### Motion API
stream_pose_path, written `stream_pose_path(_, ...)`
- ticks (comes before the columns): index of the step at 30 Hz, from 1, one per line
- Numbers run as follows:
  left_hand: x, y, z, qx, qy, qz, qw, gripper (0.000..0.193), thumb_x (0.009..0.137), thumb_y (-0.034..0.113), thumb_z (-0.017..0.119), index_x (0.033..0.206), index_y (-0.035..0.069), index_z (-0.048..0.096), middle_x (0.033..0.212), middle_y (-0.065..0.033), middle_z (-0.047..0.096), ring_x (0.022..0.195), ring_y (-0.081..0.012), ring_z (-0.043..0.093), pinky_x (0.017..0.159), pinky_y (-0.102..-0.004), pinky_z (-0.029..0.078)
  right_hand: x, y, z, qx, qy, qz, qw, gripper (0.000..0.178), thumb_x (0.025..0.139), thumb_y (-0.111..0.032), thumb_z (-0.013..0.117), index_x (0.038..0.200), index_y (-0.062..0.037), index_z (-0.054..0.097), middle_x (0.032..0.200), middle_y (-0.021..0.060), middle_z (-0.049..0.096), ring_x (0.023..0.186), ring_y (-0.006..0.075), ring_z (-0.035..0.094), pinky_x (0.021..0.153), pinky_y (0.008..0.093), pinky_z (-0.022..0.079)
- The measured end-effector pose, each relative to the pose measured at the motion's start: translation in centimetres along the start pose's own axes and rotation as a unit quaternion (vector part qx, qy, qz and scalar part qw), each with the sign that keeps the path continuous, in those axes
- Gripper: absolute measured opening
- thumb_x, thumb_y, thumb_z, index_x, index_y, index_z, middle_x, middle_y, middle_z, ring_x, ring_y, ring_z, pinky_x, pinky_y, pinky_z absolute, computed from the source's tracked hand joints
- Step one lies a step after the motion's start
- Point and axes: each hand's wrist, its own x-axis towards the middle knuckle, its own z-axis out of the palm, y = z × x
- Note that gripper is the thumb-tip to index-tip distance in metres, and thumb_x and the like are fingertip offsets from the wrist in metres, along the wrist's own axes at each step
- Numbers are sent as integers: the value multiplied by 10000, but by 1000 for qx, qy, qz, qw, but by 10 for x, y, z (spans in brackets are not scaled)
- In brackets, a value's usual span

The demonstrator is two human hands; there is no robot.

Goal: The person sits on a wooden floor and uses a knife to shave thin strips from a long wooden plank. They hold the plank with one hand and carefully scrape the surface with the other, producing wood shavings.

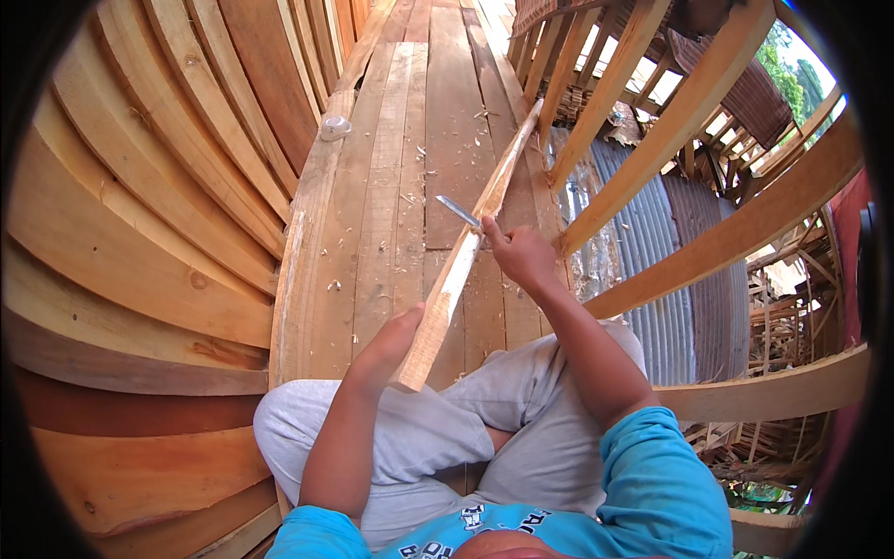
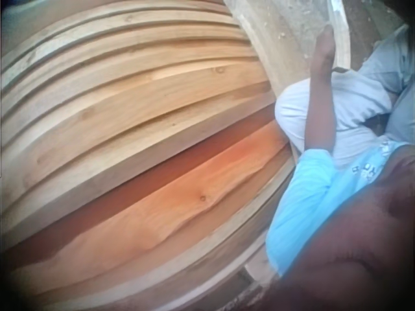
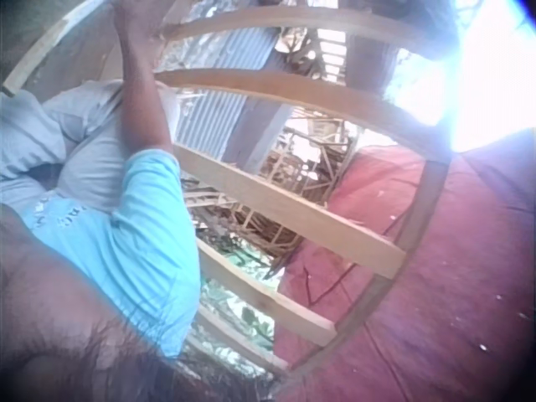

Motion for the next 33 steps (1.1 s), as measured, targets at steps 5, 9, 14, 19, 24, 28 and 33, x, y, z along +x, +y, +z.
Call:
stream_pose_path(5, 0, 2, 1, 5, 10, -6, 1000, 433, 1040, 388, 336, 1155, 57, 590, 716, -74, 610, 522, -136, 589, 400, -282, 474, -2, -6, 5, -61, 35, 19, 997, 877, 894, -774, 375, 600, 18, 609, 577, 173, 591, 566, 304, 625, 574, 424, 479)
stream_pose_path(9, -1, 0, -4, 6, -8, -31, 999, 458, 1043, 405, 316, 1170, 60, 588, 699, -72, 594, 463, -146, 565, 378, -284, 465, 5, -4, 2, 153, -165, 105, 969, 757, 909, -774, 340, 518, -126, 350, 482, 20, 357, 409, 173, 357, 413, 365, 263)
stream_pose_path(14, 7, -7, -11, 12, -12, -26, 1000, 485, 1048, 412, 284, 1175, 55, 586, 667, -75, 573, 440, -159, 554, 368, -288, 459, 18, 7, 0, 314, -384, 167, 852, 704, 910, -789, 294, 568, -188, 163, 518, -58, 137, 432, 103, 114, 432, 294, 81)
stream_pose_path(19, 7, -6, -11, 23, -3, -39, 999, 434, 1045, 394, 294, 1111, 66, 570, 675, -75, 579, 455, -169, 561, 375, -302, 467, 24, 15, 1, 344, -460, 168, 801, 718, 896, -812, 269, 561, -185, 171, 510, -64, 143, 429, 96, 119, 419, 289, 88)
stream_pose_path(24, 7, -12, -13, 46, 10, -23, 999, 404, 1040, 385, 319, 1102, 70, 564, 685, -66, 586, 481, -163, 570, 396, -307, 474, 29, 27, 10, 367, -507, 156, 764, 721, 896, -815, 252, 548, -188, 180, 494, -68, 149, 417, 92, 121, 402, 285, 92)
stream_pose_path(28, 8, -14, -13, 76, 18, 0, 997, 396, 1042, 379, 323, 1114, 76, 568, 707, -64, 596, 520, -149, 583, 434, -297, 487, 36, 38, 14, 417, -555, 181, 697, 722, 908, -795, 271, 527, -184, 215, 478, -68, 178, 407, 86, 141, 386, 270, 109)
stream_pose_path(33, 7, -8, -19, 69, 10, -1, 998, 394, 1051, 376, 313, 1098, 79, 567, 726, -68, 604, 541, -145, 584, 458, -293, 489, 37, 48, 35, 410, -755, 130, 495, 718, 919, -745, 346, 498, -169, 273, 455, -55, 210, 385, 89, 184, 367, 269, 126)
